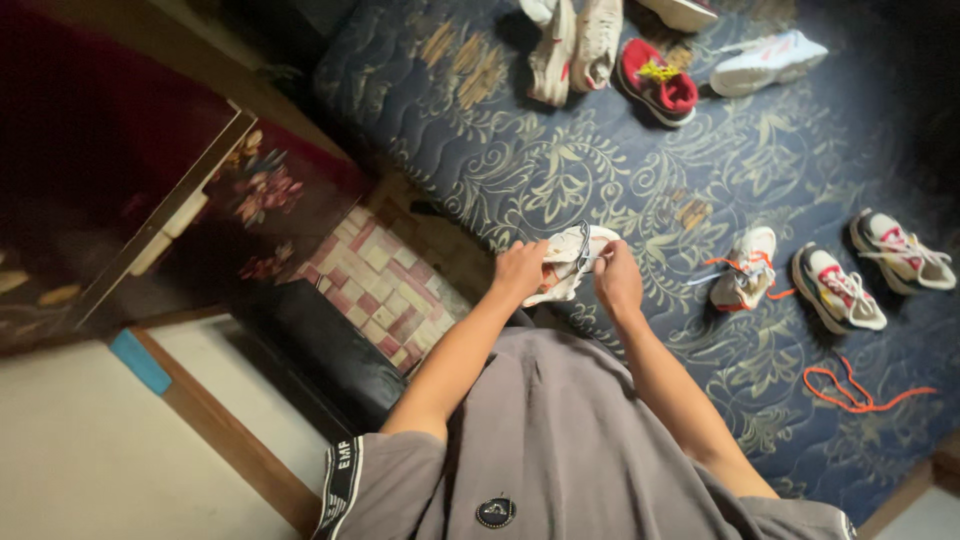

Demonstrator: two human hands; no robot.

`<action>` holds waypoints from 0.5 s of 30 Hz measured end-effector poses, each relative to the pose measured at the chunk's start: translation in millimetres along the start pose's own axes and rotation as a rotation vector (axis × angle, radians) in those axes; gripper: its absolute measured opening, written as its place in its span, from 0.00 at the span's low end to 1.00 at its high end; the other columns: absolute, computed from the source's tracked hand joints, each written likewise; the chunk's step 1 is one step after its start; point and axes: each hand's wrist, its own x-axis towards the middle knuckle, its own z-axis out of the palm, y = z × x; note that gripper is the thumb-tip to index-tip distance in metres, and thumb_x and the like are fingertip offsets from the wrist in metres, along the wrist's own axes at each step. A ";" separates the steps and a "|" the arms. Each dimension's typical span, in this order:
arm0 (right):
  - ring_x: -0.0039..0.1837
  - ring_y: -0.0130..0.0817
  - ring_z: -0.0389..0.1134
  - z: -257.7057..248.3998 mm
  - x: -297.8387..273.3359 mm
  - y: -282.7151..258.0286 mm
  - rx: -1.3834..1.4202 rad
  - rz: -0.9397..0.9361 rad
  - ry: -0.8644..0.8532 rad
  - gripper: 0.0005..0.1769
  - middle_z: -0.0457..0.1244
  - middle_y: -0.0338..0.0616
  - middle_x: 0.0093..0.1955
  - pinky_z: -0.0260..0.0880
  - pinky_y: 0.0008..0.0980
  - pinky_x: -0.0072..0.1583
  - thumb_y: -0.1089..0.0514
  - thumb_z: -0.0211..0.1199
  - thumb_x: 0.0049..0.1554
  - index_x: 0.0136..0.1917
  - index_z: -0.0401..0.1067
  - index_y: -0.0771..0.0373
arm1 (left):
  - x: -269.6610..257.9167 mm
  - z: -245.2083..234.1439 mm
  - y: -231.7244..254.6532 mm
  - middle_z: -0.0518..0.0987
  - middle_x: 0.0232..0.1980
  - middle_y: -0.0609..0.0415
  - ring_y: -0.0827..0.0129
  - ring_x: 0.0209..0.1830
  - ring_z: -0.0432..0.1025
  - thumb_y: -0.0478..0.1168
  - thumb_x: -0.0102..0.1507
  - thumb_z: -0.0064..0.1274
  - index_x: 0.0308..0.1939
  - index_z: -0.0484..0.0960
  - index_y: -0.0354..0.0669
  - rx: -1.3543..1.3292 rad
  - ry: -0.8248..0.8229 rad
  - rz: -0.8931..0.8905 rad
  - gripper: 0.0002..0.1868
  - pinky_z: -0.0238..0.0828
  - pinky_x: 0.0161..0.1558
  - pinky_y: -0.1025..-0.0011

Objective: The person removes an orange shoelace from a white sneaker and replaces it with a gray shoelace. They then repeat the process on the matching sneaker, threading and tying the new laces.

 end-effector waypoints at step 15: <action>0.35 0.28 0.58 16.2 19.5 -22.8 1.098 0.574 -0.236 0.11 0.59 0.36 0.38 0.62 0.35 0.39 0.54 0.58 0.65 0.56 0.57 0.51 | 20.4 -2.3 -16.8 0.83 0.48 0.51 0.50 0.52 0.76 0.45 0.53 0.62 0.52 0.76 0.51 -0.039 0.017 -0.072 0.24 0.74 0.48 0.51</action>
